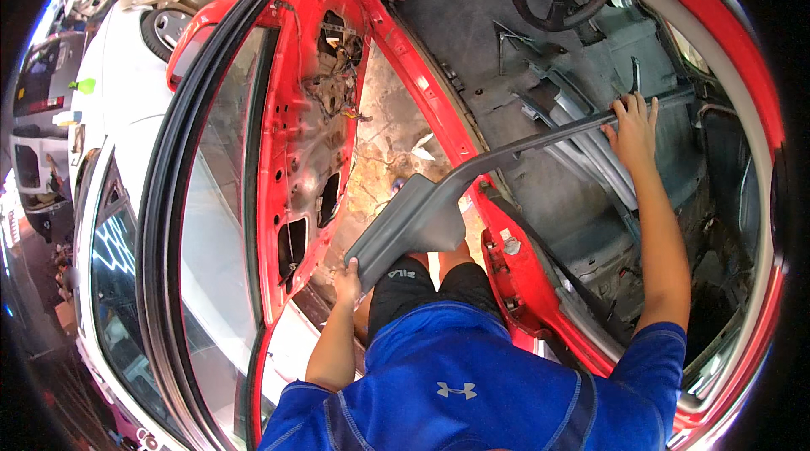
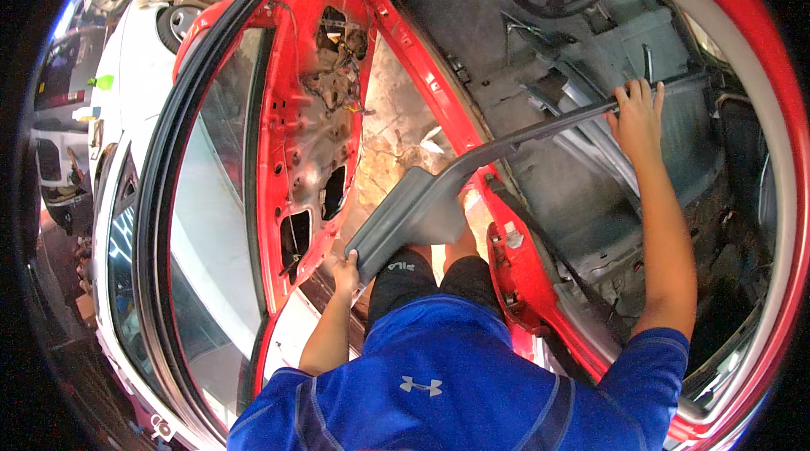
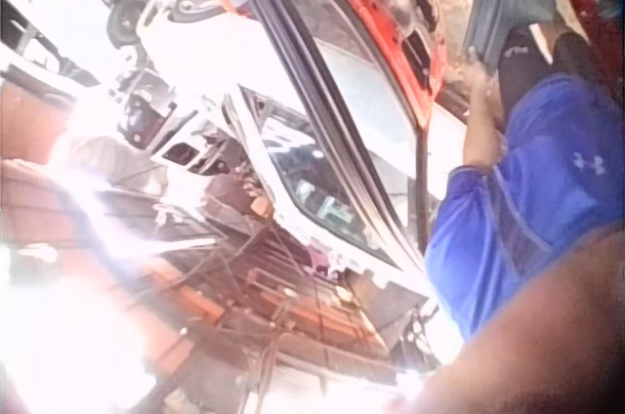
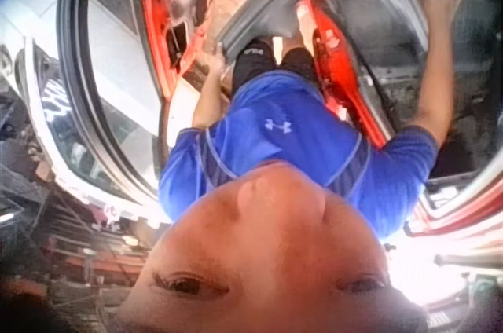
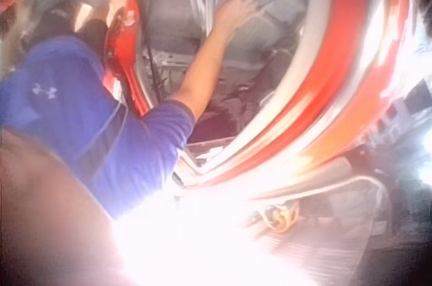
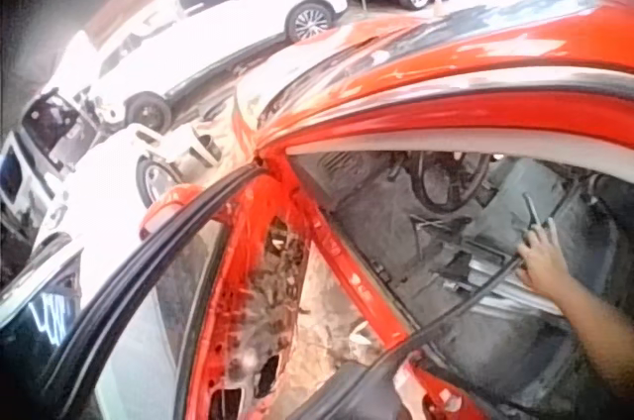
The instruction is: The person installs several black plastic interior trim pieces into a red car. They pick up a long trim piece and fit it along the top of the open door frame, then install a larger panel into the footwell area, and finally attach a smaller trim piece near the roof lining.
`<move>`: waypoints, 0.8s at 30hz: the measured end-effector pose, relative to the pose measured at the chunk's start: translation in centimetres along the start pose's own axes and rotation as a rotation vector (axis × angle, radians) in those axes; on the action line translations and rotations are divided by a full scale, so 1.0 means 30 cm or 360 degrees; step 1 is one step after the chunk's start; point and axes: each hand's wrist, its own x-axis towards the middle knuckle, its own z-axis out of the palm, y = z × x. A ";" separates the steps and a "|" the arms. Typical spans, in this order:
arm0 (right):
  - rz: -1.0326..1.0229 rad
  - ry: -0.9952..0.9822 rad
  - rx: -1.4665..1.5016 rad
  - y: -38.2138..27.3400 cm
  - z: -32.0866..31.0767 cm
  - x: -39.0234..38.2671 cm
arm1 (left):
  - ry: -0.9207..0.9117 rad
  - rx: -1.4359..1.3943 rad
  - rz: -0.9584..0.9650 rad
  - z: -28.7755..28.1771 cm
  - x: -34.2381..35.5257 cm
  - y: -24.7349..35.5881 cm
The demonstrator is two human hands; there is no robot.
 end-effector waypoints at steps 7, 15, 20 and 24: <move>0.0166 -0.0119 -0.0096 -0.012 -0.037 -0.083 | -0.0289 0.0541 0.0149 -0.079 -0.065 0.163; -0.0210 -0.0166 0.0014 -0.363 -0.144 -0.178 | -0.0142 0.0683 -0.0059 -0.289 -0.064 -0.361; -0.0400 -0.0030 0.0019 -0.595 -0.176 -0.173 | -0.0035 0.0446 -0.0088 -0.429 -0.088 -0.627; -0.0587 0.0035 -0.0004 -0.759 -0.270 -0.166 | -0.0068 0.0624 -0.0272 -0.514 -0.137 -0.686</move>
